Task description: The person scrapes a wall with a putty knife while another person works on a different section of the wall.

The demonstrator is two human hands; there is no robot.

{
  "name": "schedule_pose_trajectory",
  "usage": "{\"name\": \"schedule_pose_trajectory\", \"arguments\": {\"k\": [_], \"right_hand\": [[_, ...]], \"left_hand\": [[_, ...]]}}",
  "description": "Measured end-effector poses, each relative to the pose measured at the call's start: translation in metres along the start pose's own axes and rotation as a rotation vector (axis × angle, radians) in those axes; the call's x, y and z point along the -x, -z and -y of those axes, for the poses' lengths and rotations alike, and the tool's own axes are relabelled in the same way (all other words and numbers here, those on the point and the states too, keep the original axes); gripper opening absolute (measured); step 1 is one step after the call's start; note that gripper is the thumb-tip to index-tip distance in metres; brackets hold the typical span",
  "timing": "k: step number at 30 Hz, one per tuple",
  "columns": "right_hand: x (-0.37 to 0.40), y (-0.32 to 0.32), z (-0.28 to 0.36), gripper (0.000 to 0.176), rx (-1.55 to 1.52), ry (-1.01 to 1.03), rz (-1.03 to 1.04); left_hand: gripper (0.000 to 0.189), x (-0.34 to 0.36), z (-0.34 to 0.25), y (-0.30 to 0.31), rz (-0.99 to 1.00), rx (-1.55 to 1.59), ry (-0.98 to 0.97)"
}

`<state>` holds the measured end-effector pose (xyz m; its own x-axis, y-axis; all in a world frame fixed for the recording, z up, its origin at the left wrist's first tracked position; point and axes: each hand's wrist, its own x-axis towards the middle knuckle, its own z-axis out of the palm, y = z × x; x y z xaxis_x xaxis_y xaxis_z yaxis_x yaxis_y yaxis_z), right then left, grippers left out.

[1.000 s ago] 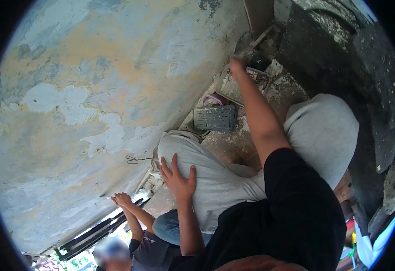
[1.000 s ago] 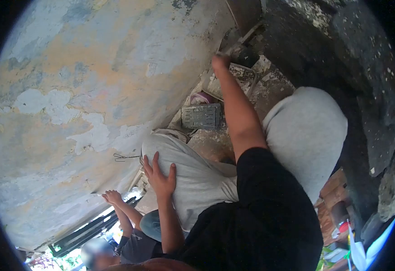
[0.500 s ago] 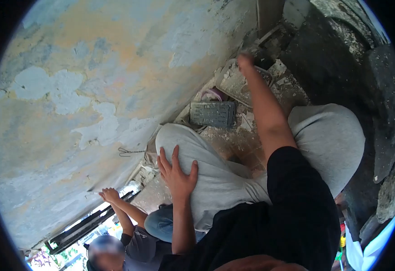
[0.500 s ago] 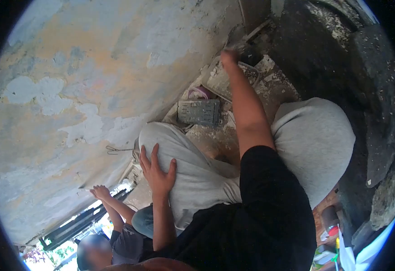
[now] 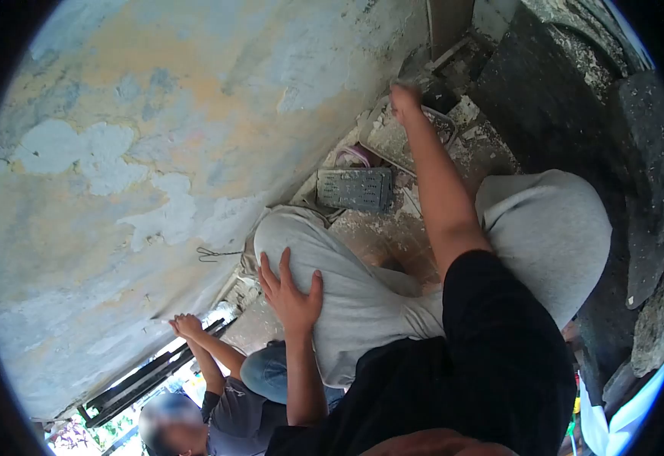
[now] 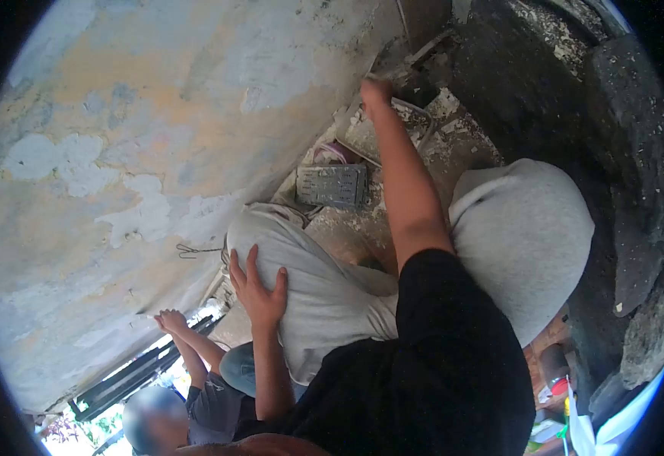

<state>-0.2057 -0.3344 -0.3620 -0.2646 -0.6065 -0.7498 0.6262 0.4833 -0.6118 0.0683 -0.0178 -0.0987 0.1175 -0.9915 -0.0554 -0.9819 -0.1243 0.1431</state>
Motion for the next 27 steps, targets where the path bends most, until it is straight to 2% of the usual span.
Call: {"name": "schedule_pose_trajectory", "arguments": {"k": [1, 3, 6, 7, 9, 10, 14, 17, 19, 23, 27], "right_hand": [[0.02, -0.001, 0.008, 0.001, -0.002, 0.005, 0.002], [0.049, -0.002, 0.02, 0.012, -0.092, 0.032, 0.069], [-0.047, 0.01, -0.007, 0.012, -0.092, -0.034, 0.131], [-0.043, 0.021, -0.012, 0.012, -0.092, -0.05, 0.127], [-0.035, 0.033, 0.021, 0.014, -0.155, -0.078, 0.125], [-0.031, 0.038, 0.026, 0.015, -0.152, -0.06, 0.237], [0.026, 0.021, 0.049, 0.004, -0.247, -0.03, 0.205], [0.038, 0.013, 0.052, 0.004, -0.273, -0.055, 0.228], [0.021, 0.015, 0.053, 0.007, -0.249, 0.006, 0.239], [0.03, 0.022, 0.054, 0.012, -0.205, -0.023, 0.145], [0.044, 0.021, 0.021, 0.016, -0.197, -0.05, 0.036]], "left_hand": [[0.071, -0.001, -0.003, 0.002, -0.005, 0.002, -0.002], [0.068, -0.002, -0.012, 0.004, -0.015, -0.061, -0.014], [0.07, -0.004, -0.012, 0.004, 0.027, -0.024, -0.005], [0.07, 0.003, -0.01, 0.006, 0.04, -0.033, 0.0], [0.07, -0.005, -0.007, 0.001, 0.021, -0.007, -0.03], [0.07, -0.007, -0.006, 0.001, 0.019, -0.01, -0.043], [0.07, -0.01, -0.012, -0.001, 0.016, -0.019, -0.031], [0.07, -0.013, -0.015, -0.002, 0.024, -0.023, -0.05], [0.07, -0.007, -0.012, 0.0, 0.033, -0.019, -0.054], [0.07, -0.011, -0.011, -0.005, 0.02, -0.009, -0.046], [0.07, -0.01, -0.014, 0.0, 0.029, -0.037, -0.046]]}}
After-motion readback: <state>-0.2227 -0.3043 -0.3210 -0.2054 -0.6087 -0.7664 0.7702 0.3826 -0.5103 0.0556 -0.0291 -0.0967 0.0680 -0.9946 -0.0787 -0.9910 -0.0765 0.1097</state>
